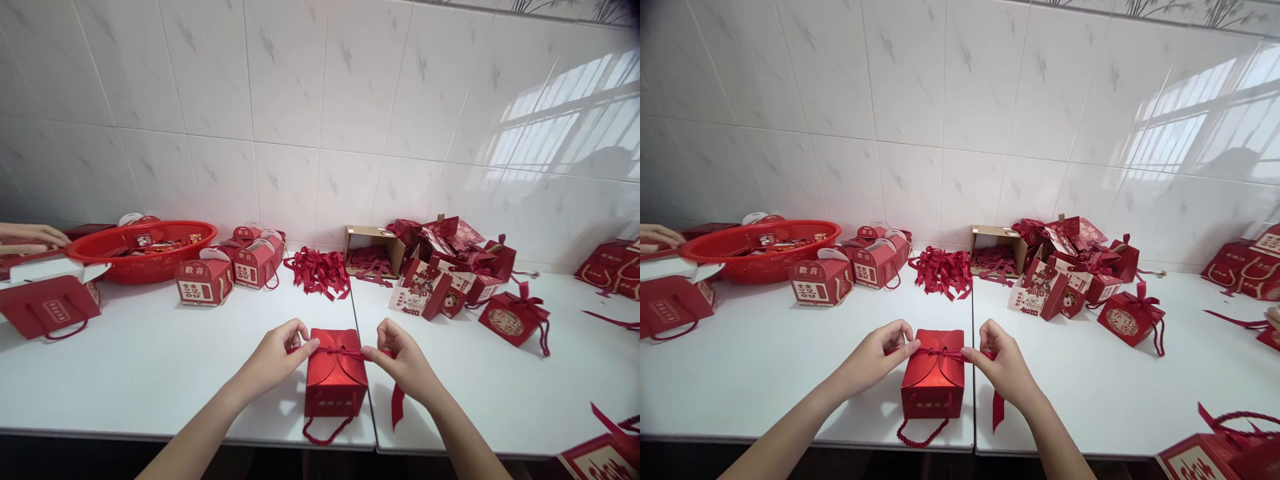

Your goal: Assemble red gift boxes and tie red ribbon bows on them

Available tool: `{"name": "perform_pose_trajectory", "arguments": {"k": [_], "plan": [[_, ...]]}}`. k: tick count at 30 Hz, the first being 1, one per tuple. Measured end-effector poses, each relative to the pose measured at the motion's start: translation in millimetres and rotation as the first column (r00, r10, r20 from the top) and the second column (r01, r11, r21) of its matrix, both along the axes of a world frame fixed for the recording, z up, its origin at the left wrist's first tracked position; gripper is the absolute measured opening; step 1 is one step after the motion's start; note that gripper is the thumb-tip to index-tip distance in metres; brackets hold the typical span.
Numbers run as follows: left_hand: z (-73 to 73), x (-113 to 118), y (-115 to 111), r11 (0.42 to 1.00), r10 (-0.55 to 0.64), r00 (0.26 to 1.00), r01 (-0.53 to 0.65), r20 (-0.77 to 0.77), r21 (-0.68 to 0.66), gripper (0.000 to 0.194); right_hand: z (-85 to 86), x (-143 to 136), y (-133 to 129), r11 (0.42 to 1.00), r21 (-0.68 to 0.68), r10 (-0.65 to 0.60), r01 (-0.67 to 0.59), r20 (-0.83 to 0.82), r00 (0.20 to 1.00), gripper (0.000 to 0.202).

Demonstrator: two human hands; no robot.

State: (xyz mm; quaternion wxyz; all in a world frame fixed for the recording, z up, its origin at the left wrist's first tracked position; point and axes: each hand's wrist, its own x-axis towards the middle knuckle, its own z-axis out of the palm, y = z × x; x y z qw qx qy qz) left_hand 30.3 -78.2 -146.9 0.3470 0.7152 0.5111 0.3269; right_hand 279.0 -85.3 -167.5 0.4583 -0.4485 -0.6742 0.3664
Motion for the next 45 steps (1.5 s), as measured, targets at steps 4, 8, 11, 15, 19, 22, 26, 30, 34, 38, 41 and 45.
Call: {"name": "perform_pose_trajectory", "arguments": {"k": [4,8,11,15,19,22,26,30,34,38,41,45], "plan": [[14.6,-14.5,10.8,0.989,-0.090,0.987,0.073,-0.134,-0.130,0.022,16.3,5.2,-4.4,0.985,0.120,0.092,-0.122,0.230,0.969,0.037],[25.2,-23.9,28.7,0.870,-0.393,0.906,0.311,-0.158,-0.382,0.010,35.4,6.5,-12.8,0.933,0.243,0.117,-0.264,0.491,0.863,0.032],[30.8,-23.0,34.9,0.756,-0.550,0.830,0.446,-0.095,-0.478,0.014,43.9,7.0,-20.1,0.918,0.306,-0.002,-0.253,0.640,0.768,0.023],[38.4,-16.6,27.6,0.714,-0.598,0.801,0.525,-0.016,-0.463,0.032,38.6,2.2,-23.2,0.885,0.442,-0.266,-0.148,0.740,0.618,0.021],[48.0,-8.7,14.4,0.722,-0.598,0.796,0.586,0.093,-0.367,0.035,24.8,-8.2,-21.4,0.682,0.726,-0.565,-0.082,0.595,0.572,0.032],[51.4,0.2,4.7,0.773,-0.551,0.820,0.572,0.158,-0.274,0.032,19.6,-15.2,-21.4,0.530,0.847,-0.628,-0.051,0.431,0.648,0.036],[43.6,16.8,-7.3,0.897,-0.394,0.896,0.424,0.207,-0.127,0.035,19.1,-21.6,-20.3,0.588,0.808,-0.522,0.034,0.347,0.779,0.034],[26.0,29.0,-13.3,0.982,-0.189,0.965,0.188,0.181,0.023,0.036,16.0,-27.4,-16.9,0.699,0.708,-0.370,0.105,0.232,0.900,0.025],[10.0,34.0,-15.6,0.992,-0.073,0.987,0.057,0.141,0.115,0.029,9.0,-33.3,-14.6,0.743,0.658,-0.294,0.124,0.154,0.943,0.021],[1.7,36.6,-17.4,0.968,0.043,0.997,-0.058,0.067,0.245,0.025,4.9,-37.0,-12.1,0.771,0.636,-0.216,0.019,0.234,0.948,0.024],[-1.5,38.2,-17.7,0.965,0.050,0.998,-0.060,0.047,0.254,0.026,4.5,-39.4,-8.7,0.780,0.624,-0.173,-0.058,0.304,0.937,0.026],[-5.4,39.4,-18.5,0.966,0.020,0.998,-0.035,0.059,0.258,0.027,7.7,-43.5,-2.9,0.876,0.481,-0.119,-0.032,0.281,0.952,0.026]]}}
